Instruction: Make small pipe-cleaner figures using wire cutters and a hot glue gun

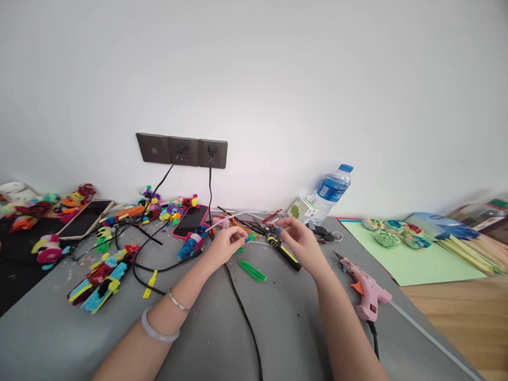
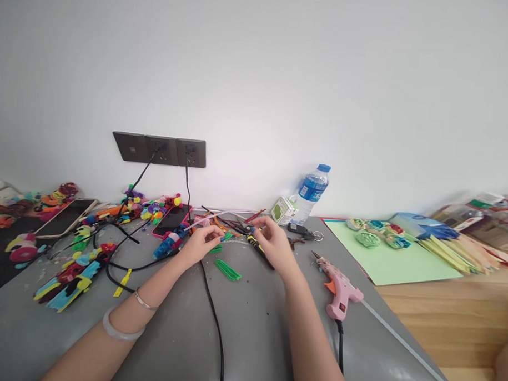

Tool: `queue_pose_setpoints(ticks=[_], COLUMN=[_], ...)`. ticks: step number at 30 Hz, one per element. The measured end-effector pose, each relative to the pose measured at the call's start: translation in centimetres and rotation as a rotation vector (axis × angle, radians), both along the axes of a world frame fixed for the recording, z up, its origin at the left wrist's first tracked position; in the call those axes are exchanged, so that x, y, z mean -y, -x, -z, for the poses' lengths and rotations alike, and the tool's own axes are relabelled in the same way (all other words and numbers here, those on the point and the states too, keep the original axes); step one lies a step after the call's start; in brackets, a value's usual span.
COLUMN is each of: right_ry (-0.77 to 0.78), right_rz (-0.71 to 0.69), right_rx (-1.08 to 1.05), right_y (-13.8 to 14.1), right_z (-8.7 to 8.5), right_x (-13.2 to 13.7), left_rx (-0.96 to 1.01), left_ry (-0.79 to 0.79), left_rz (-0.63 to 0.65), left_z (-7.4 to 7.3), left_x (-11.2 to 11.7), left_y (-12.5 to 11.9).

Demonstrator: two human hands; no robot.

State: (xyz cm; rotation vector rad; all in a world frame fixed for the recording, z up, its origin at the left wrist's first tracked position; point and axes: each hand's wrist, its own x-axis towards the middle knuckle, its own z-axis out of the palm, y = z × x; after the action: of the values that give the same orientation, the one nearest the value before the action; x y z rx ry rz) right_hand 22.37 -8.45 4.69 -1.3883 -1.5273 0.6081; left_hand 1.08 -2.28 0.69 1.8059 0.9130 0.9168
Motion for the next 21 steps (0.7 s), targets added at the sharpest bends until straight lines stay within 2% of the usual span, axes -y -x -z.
queue_pose_setpoints(ticks=[3, 5, 7, 9, 12, 14, 15, 21], right_ry=[0.012, 0.106, 0.233, 0.318, 0.416, 0.594, 0.629, 0.594], right_rz=[0.180, 0.357, 0.571, 0.693, 0.742, 0.728, 0.719, 0.714], right_rx=[0.071, 0.135, 0.166, 0.248, 0.320, 0.325, 0.330, 0.366], right_y=[-2.5, -4.6, -7.0, -9.4, -12.1, -12.8, -12.9, -13.2], right_z=[-2.0, -2.4, -1.9, -0.6, 2.2, 3.9, 4.5, 6.8], right_x=[3.4, 6.2, 9.0, 11.5, 13.9, 14.6, 14.8, 14.4], left_rx=[0.007, 0.012, 0.012, 0.014, 0.022, 0.034, 0.043, 0.081], left_ry=[0.028, 0.033, 0.026, 0.021, 0.032, 0.041, 0.046, 0.076], left_rz=[0.006, 0.011, 0.013, 0.015, 0.010, 0.005, 0.003, -0.011], left_z=[0.0, 0.1, 0.2, 0.3, 0.4, 0.6, 0.6, 1.0], left_x=[-0.1, -0.2, -0.3, -0.4, -0.5, -0.5, -0.5, -0.7], left_y=[0.0, 0.1, 0.1, 0.0, 0.0, 0.1, 0.1, 0.1])
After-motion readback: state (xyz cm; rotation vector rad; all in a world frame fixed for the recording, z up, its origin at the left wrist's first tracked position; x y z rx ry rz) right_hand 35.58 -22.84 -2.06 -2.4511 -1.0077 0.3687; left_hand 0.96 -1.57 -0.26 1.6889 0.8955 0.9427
